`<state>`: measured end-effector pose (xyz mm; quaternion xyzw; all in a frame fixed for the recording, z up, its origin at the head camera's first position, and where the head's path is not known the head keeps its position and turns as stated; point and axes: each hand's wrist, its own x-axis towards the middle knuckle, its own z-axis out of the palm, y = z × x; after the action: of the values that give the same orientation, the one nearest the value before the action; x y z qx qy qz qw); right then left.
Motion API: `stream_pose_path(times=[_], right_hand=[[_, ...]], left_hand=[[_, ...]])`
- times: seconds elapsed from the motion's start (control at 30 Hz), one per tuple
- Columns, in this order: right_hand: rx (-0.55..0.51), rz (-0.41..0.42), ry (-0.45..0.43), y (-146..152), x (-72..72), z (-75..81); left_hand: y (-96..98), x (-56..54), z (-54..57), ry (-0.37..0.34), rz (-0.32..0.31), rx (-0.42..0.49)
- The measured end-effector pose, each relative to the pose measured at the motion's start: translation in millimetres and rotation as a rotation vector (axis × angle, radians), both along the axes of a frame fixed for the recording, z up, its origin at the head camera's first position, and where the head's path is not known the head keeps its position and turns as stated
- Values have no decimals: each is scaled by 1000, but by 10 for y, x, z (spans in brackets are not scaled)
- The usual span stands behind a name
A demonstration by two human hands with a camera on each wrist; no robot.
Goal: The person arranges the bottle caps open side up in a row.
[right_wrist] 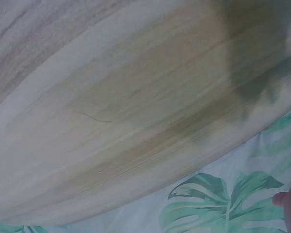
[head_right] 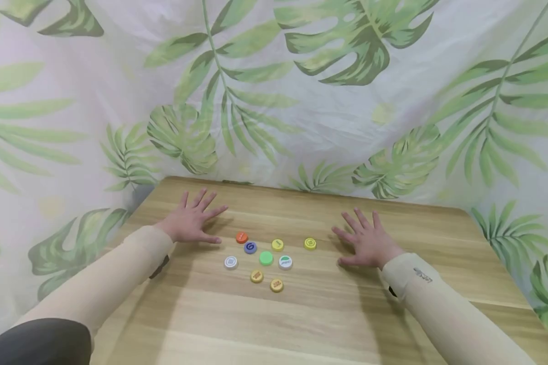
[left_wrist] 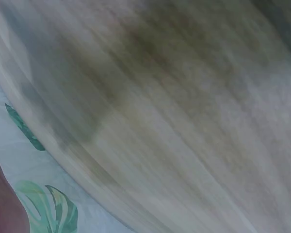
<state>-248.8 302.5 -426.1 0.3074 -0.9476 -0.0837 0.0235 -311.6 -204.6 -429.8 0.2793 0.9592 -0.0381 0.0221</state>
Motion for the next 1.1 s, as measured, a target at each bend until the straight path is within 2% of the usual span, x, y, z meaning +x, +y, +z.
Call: stream_pose_path(times=[0.13, 0.33, 0.4, 0.6, 0.67, 0.87, 1.1], right_hand=[[-41, -48, -36, -23, -28, 40], [-142, -112, -89, -66, -77, 120], [-169, -122, -111, -105, -82, 152], [-284, -114, -128, -308, -132, 192], [-321, -110, -133, -394, -151, 208], [-409, -116, -193, -682, -206, 285], [-526, -150, -293, -1075, -373, 418]], left_hand=[[8, -32, -3, 1, 19, 30], [-11, -80, 21, -28, 79, 134], [-10, -78, 38, -52, 99, 193], [41, -69, 102, -163, 149, 484], [67, -61, 136, -194, 169, 551], [125, -16, 210, -249, 200, 655], [163, -9, 164, -325, 247, 787]])
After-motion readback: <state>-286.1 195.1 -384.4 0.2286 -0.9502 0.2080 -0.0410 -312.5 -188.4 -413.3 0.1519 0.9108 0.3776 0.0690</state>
